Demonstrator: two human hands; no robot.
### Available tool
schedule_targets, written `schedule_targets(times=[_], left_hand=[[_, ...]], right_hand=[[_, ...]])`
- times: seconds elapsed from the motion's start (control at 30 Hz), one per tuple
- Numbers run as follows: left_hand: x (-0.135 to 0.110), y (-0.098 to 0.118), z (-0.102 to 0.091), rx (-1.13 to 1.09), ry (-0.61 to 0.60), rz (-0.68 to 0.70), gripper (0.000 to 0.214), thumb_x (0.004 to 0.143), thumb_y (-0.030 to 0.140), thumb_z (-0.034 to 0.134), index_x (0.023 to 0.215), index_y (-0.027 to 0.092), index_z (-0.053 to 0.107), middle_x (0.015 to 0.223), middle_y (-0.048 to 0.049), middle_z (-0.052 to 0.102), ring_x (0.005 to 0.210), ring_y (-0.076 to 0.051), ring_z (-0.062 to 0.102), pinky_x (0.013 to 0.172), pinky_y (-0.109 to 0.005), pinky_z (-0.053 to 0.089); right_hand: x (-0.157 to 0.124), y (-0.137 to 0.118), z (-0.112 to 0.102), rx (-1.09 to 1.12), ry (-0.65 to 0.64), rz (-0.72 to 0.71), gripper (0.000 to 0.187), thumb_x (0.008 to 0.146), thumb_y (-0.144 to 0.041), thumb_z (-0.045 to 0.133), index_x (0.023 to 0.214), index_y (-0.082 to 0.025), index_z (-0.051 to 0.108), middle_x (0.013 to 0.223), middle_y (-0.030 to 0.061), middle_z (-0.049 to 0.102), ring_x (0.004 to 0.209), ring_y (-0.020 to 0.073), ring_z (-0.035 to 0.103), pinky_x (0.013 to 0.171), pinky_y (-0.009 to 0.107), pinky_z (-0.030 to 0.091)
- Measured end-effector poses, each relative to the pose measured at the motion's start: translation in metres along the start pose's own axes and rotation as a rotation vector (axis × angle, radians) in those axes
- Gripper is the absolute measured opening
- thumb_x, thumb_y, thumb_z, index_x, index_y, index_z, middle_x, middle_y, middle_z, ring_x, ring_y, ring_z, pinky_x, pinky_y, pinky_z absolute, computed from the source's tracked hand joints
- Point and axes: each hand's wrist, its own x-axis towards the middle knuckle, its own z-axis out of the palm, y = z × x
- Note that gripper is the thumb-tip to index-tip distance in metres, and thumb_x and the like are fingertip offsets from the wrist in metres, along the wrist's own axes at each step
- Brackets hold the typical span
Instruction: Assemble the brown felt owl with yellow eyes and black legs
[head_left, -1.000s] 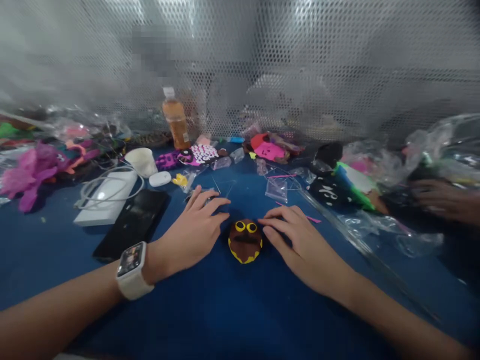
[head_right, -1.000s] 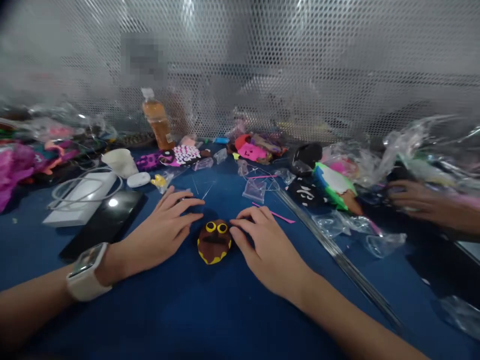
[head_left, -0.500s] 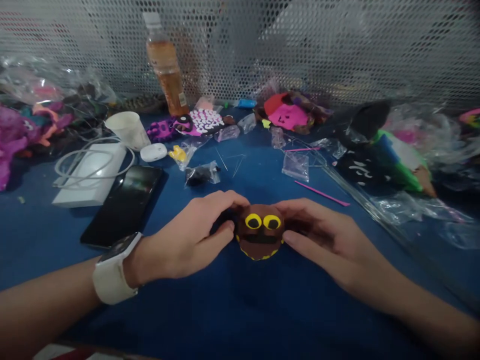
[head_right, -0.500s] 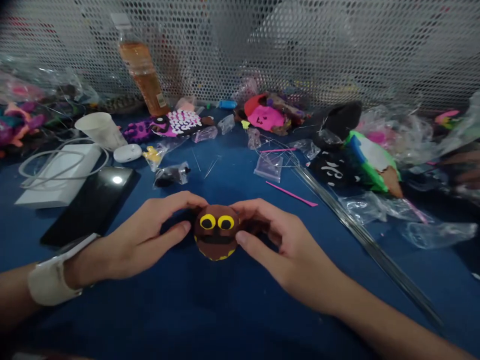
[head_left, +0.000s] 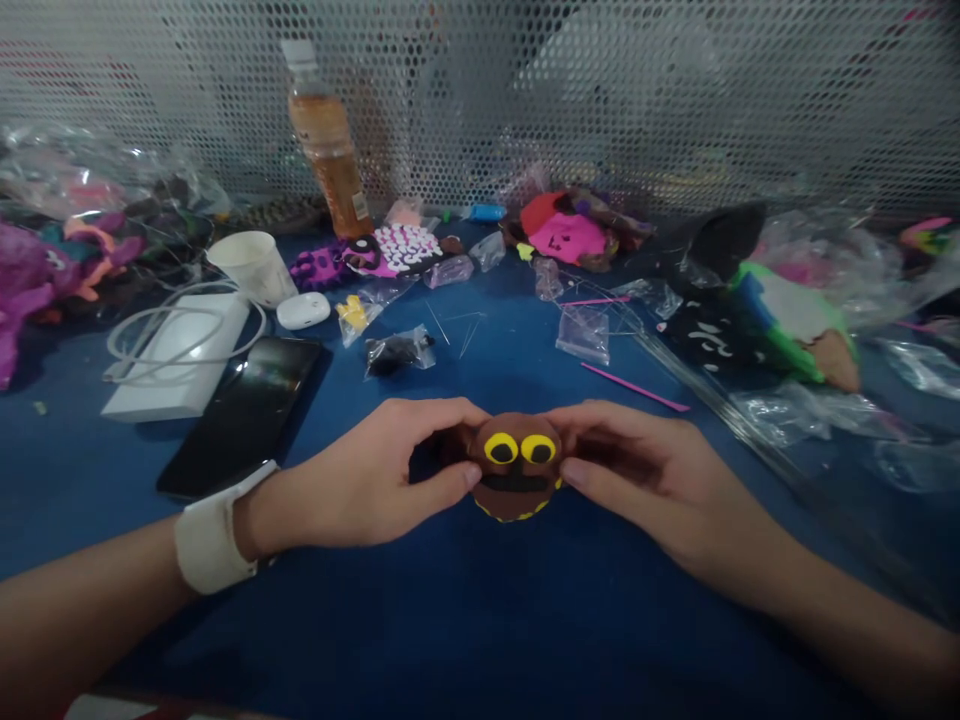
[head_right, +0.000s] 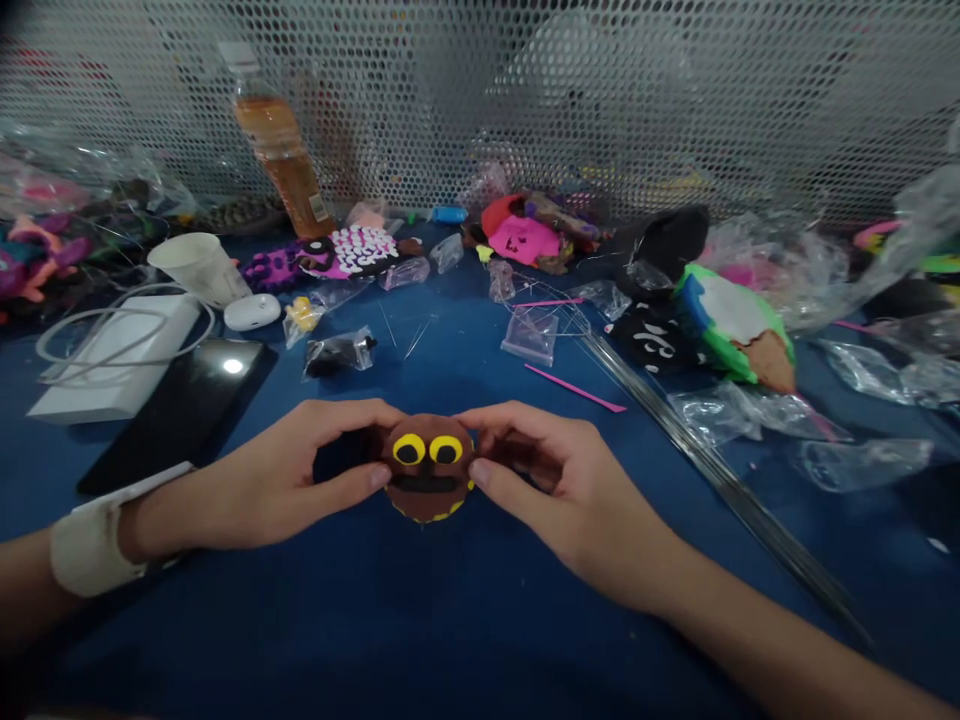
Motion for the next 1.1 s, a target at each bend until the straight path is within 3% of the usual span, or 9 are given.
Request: schedule_targets(times=[0.23,0.4,0.7,0.93,1.1], left_hand=[[0.0003,0.0014,-0.0055,-0.060,0.008,0.060,0.027,0.102,0.019,0.043,0.113,0.021,0.068,0.107,-0.0011,0.072,0.092,-0.016,0.067,0.083,-0.027,0.053],[0.0022,0.0012,-0.0073,-0.037,-0.032,0.066,0.021,0.102,0.019,0.047,0.111,0.018,0.066,0.104,-0.0024,0.070,0.090,-0.015,0.065,0.081,-0.026,0.051],[0.0046,-0.0013,-0.0099,-0.139,-0.106,0.060,0.014,0.106,0.022,0.053,0.108,0.017,0.066,0.098,0.0000,0.064,0.083,-0.011,0.057,0.074,-0.022,0.044],[0.0008,0.0007,-0.0080,-0.070,-0.073,0.066,0.019,0.103,0.017,0.053,0.116,0.016,0.067,0.101,-0.0021,0.067,0.085,-0.012,0.060,0.077,-0.024,0.047],[-0.0013,0.0033,-0.0092,-0.190,-0.113,0.038,0.026,0.108,0.020,0.047,0.123,0.017,0.067,0.111,-0.0041,0.071,0.096,-0.014,0.064,0.085,-0.025,0.049]], right_hand=[[-0.0010,-0.0036,-0.0011,-0.056,0.004,-0.011,0.023,0.094,-0.031,0.073,0.116,-0.028,0.075,0.101,0.0046,0.079,0.089,0.0212,0.078,0.078,0.031,0.067],[-0.0023,-0.0072,-0.0003,0.004,-0.048,0.059,0.024,0.095,-0.032,0.074,0.117,-0.025,0.072,0.111,0.0063,0.079,0.100,0.0222,0.078,0.088,0.032,0.066],[-0.0008,-0.0070,0.0008,0.021,-0.035,0.066,0.021,0.093,-0.031,0.077,0.112,-0.026,0.072,0.106,0.0036,0.079,0.096,0.0187,0.078,0.085,0.026,0.066],[-0.0050,-0.0070,-0.0044,0.030,-0.078,0.096,0.033,0.094,-0.034,0.076,0.126,-0.031,0.066,0.117,0.0038,0.077,0.103,0.0200,0.078,0.088,0.027,0.065],[-0.0049,-0.0080,-0.0074,-0.021,-0.170,0.113,0.026,0.096,-0.032,0.074,0.122,-0.032,0.069,0.120,0.0020,0.076,0.108,0.0198,0.076,0.092,0.026,0.062]])
